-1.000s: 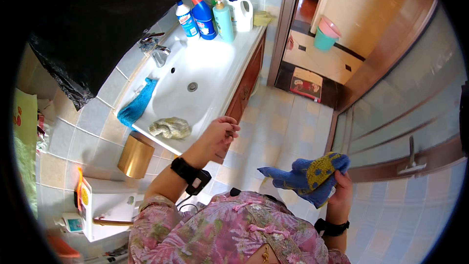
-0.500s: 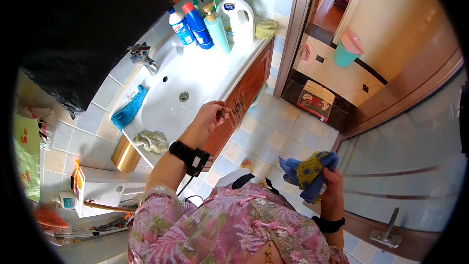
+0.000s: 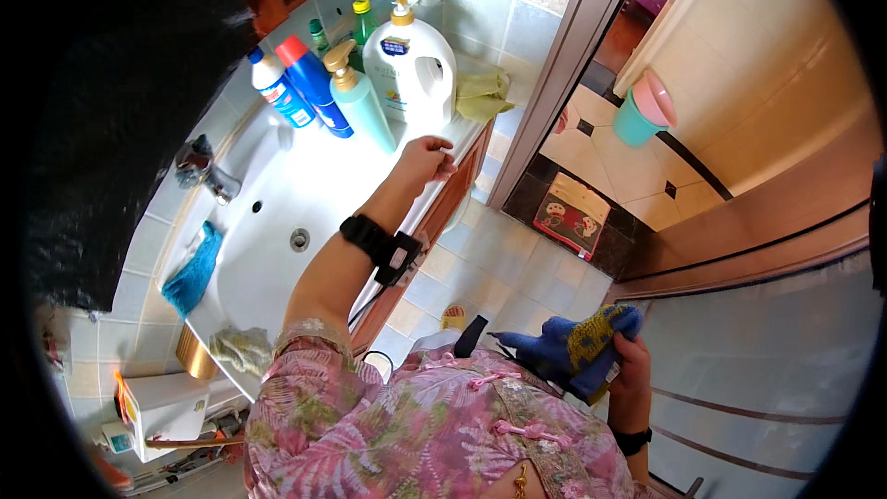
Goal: The person unscrews a window frame with a screwdriver, wipes the window ledge and frame with a cloth, removes the window screen, and then rinses the window and the ledge with a showerhead.
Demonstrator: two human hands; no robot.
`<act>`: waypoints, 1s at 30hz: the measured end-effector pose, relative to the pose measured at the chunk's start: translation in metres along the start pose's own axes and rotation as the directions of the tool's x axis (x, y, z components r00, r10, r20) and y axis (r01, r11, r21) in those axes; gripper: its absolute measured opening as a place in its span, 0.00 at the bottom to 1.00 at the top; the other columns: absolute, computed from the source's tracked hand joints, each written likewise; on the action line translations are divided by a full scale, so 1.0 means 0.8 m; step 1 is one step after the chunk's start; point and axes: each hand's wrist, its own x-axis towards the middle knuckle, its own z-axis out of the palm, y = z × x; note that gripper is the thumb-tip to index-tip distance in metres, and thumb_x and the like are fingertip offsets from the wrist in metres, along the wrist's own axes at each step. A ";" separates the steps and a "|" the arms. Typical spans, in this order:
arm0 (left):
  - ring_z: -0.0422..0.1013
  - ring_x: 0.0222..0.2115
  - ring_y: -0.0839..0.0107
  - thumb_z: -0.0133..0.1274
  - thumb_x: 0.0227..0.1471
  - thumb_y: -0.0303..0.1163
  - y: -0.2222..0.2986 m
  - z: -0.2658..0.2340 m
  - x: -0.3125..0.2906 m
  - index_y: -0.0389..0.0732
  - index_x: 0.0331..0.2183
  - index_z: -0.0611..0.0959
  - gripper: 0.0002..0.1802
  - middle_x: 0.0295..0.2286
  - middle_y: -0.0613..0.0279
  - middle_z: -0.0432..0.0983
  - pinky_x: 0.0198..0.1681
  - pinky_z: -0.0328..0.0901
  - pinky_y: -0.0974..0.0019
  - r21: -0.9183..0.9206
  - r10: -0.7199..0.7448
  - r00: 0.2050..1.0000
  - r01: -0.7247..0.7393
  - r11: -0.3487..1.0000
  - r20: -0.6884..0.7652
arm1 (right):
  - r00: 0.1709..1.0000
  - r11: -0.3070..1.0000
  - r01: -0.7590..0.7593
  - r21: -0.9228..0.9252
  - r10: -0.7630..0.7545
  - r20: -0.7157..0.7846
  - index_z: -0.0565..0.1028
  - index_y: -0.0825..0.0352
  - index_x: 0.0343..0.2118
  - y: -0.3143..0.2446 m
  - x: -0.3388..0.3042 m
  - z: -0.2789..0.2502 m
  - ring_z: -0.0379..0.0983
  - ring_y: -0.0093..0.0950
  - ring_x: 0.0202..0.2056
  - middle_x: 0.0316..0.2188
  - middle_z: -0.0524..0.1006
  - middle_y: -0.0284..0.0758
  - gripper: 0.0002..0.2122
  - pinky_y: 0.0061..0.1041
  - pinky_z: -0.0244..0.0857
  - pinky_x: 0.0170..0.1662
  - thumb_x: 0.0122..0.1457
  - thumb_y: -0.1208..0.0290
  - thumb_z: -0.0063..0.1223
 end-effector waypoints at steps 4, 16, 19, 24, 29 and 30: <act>0.70 0.22 0.74 0.39 0.47 0.21 0.034 0.035 0.079 0.34 0.33 0.74 0.11 0.24 0.60 0.70 0.22 0.66 0.72 0.316 0.216 0.974 -0.226 0.921 0.069 | 0.999 0.999 -0.050 -0.019 0.050 0.011 0.65 0.72 0.43 -0.016 0.048 0.020 0.67 0.36 0.42 0.39 0.70 0.41 0.15 0.36 0.60 0.47 0.50 0.76 0.43; 0.67 0.33 0.52 0.42 0.37 0.20 0.060 0.080 0.235 0.38 0.35 0.75 0.17 0.31 0.50 0.71 0.37 0.62 0.58 0.960 0.567 0.798 -0.276 0.045 0.203 | 0.978 0.979 -0.198 -0.048 0.201 0.051 0.67 0.71 0.41 -0.095 0.197 -0.007 0.68 0.33 0.40 0.38 0.71 0.40 0.13 0.34 0.62 0.45 0.51 0.78 0.42; 0.67 0.34 0.53 0.43 0.39 0.23 0.031 0.075 0.257 0.38 0.36 0.75 0.17 0.33 0.51 0.71 0.38 0.62 0.59 0.968 0.478 0.869 -0.215 0.132 0.128 | 0.972 0.971 -0.221 -0.092 0.228 0.065 0.67 0.71 0.41 -0.123 0.240 -0.022 0.68 0.33 0.40 0.38 0.71 0.39 0.13 0.34 0.62 0.45 0.51 0.78 0.42; 0.65 0.37 0.54 0.44 0.41 0.29 0.001 0.070 0.260 0.38 0.36 0.74 0.15 0.34 0.50 0.70 0.40 0.61 0.58 0.913 0.544 0.839 -0.217 0.346 -0.007 | 0.933 0.940 -0.319 -0.122 0.334 0.132 0.67 0.72 0.41 -0.177 0.302 -0.027 0.68 0.35 0.41 0.38 0.70 0.41 0.14 0.36 0.60 0.47 0.49 0.77 0.43; 0.65 0.39 0.55 0.44 0.38 0.23 0.026 0.088 0.229 0.38 0.35 0.75 0.16 0.36 0.50 0.70 0.44 0.60 0.61 0.875 0.686 0.724 -0.286 0.392 -0.071 | 0.873 0.907 -0.362 -0.216 0.411 0.261 0.66 0.72 0.42 -0.198 0.361 -0.030 0.68 0.34 0.41 0.39 0.70 0.40 0.16 0.35 0.61 0.46 0.48 0.77 0.44; 0.66 0.38 0.55 0.44 0.38 0.22 0.027 0.089 0.222 0.38 0.35 0.75 0.16 0.36 0.50 0.70 0.43 0.61 0.61 0.890 0.733 0.678 -0.301 0.342 -0.053 | 0.858 0.903 -0.367 -0.225 0.422 0.292 0.66 0.71 0.42 -0.201 0.369 -0.027 0.68 0.34 0.41 0.39 0.70 0.40 0.16 0.35 0.61 0.46 0.48 0.77 0.44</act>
